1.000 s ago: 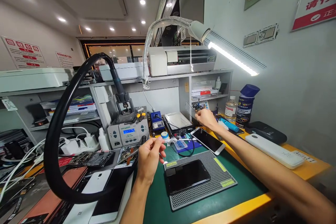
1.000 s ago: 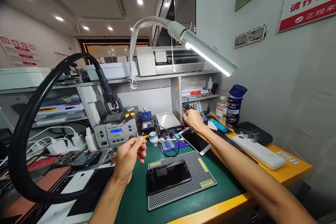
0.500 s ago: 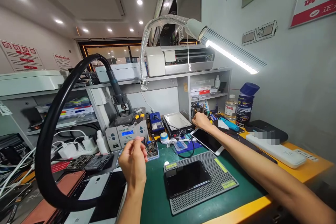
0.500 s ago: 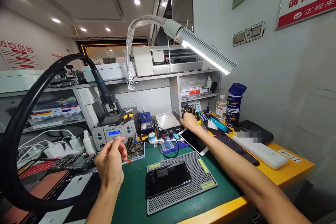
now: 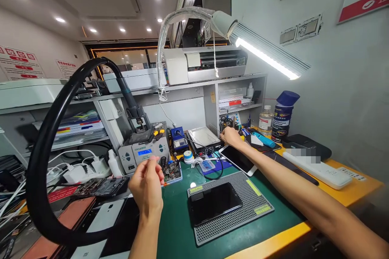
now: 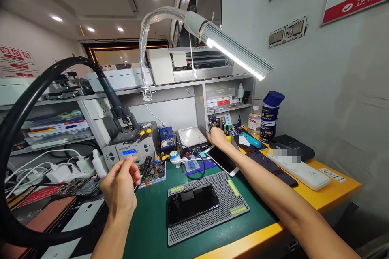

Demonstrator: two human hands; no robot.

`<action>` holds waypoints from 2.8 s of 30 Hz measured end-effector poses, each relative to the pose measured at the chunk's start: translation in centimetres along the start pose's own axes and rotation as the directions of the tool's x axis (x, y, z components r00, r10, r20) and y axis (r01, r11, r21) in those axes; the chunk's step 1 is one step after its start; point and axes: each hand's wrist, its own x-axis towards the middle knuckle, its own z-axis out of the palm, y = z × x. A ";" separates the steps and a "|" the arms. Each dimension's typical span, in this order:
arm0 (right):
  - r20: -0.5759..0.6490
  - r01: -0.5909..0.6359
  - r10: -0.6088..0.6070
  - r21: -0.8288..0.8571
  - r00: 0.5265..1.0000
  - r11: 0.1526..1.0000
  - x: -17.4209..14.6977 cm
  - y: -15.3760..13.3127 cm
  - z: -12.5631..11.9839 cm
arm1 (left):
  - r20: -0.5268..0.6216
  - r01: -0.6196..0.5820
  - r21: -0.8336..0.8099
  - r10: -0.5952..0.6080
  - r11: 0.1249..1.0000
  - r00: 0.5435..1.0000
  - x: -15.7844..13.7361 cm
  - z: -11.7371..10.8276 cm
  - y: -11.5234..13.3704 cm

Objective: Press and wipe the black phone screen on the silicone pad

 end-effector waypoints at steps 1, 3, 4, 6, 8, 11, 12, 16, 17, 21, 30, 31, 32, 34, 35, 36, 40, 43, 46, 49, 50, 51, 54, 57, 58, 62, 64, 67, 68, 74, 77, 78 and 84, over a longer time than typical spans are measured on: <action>0.003 -0.003 0.003 0.000 1.000 1.000 0.1 0.0 -0.1 | 0.001 0.000 0.003 0.000 1.000 1.000 0.0 0.0 0.0; 0.010 -0.009 0.009 -0.001 1.000 1.000 0.2 -0.1 -0.3 | 0.007 0.002 0.008 -0.002 1.000 1.000 -0.1 0.0 0.0; 0.012 -0.013 0.013 -0.001 1.000 1.000 0.2 -0.1 -0.4 | 0.009 0.002 0.011 -0.002 1.000 1.000 -0.1 0.0 0.0; 0.015 -0.019 0.019 -0.004 1.000 1.000 0.2 0.0 -0.7 | 0.014 0.002 0.015 -0.002 1.000 1.000 -0.1 0.0 0.0; 0.014 -0.025 0.025 -0.009 1.000 1.000 0.2 0.0 -0.8 | 0.021 0.002 0.018 -0.002 1.000 1.000 0.0 0.1 0.0; 0.001 -0.032 0.032 -0.018 0.999 0.999 0.0 0.2 -0.7 | 0.028 0.003 0.021 -0.004 1.000 1.000 0.0 0.1 0.0; -0.004 -0.033 0.033 -0.020 0.999 0.999 -0.1 0.3 -0.6 | 0.027 0.004 0.022 -0.004 1.000 1.000 0.0 0.1 0.0; -0.012 -0.028 0.028 -0.010 1.000 1.000 -0.2 0.5 -0.4 | 0.016 0.000 0.027 0.000 1.000 1.000 0.0 0.1 -0.2; -0.014 -0.026 0.026 -0.006 1.000 1.000 -0.3 0.6 -0.4 | 0.015 -0.003 0.028 0.003 1.000 1.000 0.0 0.1 -0.2; -0.032 -0.018 0.019 0.012 0.999 1.000 -0.4 0.8 -0.7 | 0.018 -0.027 0.027 0.026 0.999 0.999 0.2 0.2 -0.5; -0.130 0.036 -0.027 0.067 0.991 0.997 -2.3 0.7 -2.0 | -0.040 -0.127 0.133 0.133 0.983 0.990 1.2 -0.5 -0.2; -0.165 0.051 -0.038 0.079 0.986 0.996 -2.5 0.5 -2.3 | -0.035 -0.146 0.164 0.154 0.976 0.987 1.4 -0.7 -0.1; -0.205 0.076 -0.055 0.095 0.977 0.993 -2.9 0.4 -2.7 | -0.030 -0.166 0.203 0.176 0.965 0.984 1.7 -1.0 0.1; -0.303 0.135 -0.090 0.131 0.949 0.982 -3.6 0.0 -3.6 | 0.018 -0.201 0.297 0.205 0.933 0.979 2.1 -1.8 0.6; -0.356 0.166 -0.103 0.151 0.929 0.974 -4.1 -0.2 -4.1 | 0.068 -0.217 0.352 0.207 0.910 0.976 2.2 -2.3 1.0; -0.408 0.196 -0.112 0.172 0.906 0.965 -4.6 -0.4 -4.5 | 0.137 -0.233 0.411 0.193 0.881 0.972 2.3 -2.8 1.3; -0.565 0.313 -0.129 0.242 0.815 0.918 -6.9 -1.3 -5.7 | 0.456 -0.342 0.665 0.001 0.664 0.890 1.7 -4.3 2.2; -0.620 0.396 -0.142 0.292 0.771 0.871 -8.4 -2.1 -6.0 | 0.552 -0.459 0.791 -0.149 0.405 0.820 0.9 -4.4 1.6; -0.633 0.471 -0.174 0.338 0.755 0.815 -9.9 -2.9 -5.9 | 0.589 -0.562 0.808 -0.255 0.175 0.767 0.2 -3.5 0.6; -0.622 0.518 -0.212 0.363 0.754 0.775 -11.0 -3.3 -5.5 | 0.636 -0.668 0.743 -0.352 0.042 0.686 0.1 -1.9 0.0; -0.616 0.527 -0.224 0.367 0.755 0.767 -11.1 -3.4 -5.3 | 0.650 -0.699 0.715 -0.382 0.015 0.657 0.2 -1.3 0.0; -0.609 0.534 -0.235 0.370 0.757 0.761 -11.2 -3.5 -5.1 | 0.660 -0.726 0.688 -0.410 -0.007 0.630 0.3 -0.7 0.0; -0.593 0.537 -0.250 0.377 0.766 0.754 -11.1 -3.4 -4.8 | 0.664 -0.776 0.627 -0.481 -0.059 0.573 0.6 0.9 0.2; -0.576 0.530 -0.252 0.386 0.778 0.755 -10.7 -3.2 -4.6 | 0.650 -0.798 0.593 -0.522 -0.106 0.552 0.7 1.8 0.2; -0.571 0.528 -0.252 0.389 0.781 0.755 -10.6 -3.1 -4.6 | 0.646 -0.800 0.587 -0.524 -0.124 0.555 0.7 1.9 0.2; -0.564 0.525 -0.248 0.403 0.788 0.750 -10.4 -2.9 -4.6 | 0.633 -0.791 0.579 -0.502 -0.199 0.590 0.6 2.0 0.1; -0.561 0.525 -0.246 0.414 0.790 0.744 -10.4 -2.9 -4.6 | 0.632 -0.784 0.580 -0.484 -0.222 0.605 0.4 1.9 0.2; -0.545 0.534 -0.261 0.432 0.797 0.727 -10.5 -2.9 -4.7 | 0.644 -0.777 0.586 -0.449 -0.229 0.619 0.1 1.7 0.4; -0.535 0.542 -0.276 0.439 0.798 0.717 -10.5 -3.0 -4.7 | 0.653 -0.776 0.590 -0.433 -0.224 0.622 0.0 1.6 0.6; -0.397 0.646 -0.510 0.488 0.763 0.587 -12.2 -3.7 -5.5 | 0.721 -0.786 0.608 -0.336 -0.116 0.607 -0.4 0.7 2.6; -0.317 0.713 -0.658 0.485 0.683 0.507 -13.7 -4.1 -6.0 | 0.744 -0.787 0.612 -0.281 -0.077 0.606 -1.0 0.3 4.6; -0.297 0.735 -0.700 0.479 0.650 0.479 -14.3 -4.3 -6.2 | 0.754 -0.791 0.608 -0.264 -0.064 0.601 -1.3 0.2 5.2; -0.278 0.792 -0.787 0.470 0.551 0.389 -15.6 -4.5 -7.0 | 0.813 -0.818 0.575 -0.115 -0.002 0.571 -2.2 0.1 6.9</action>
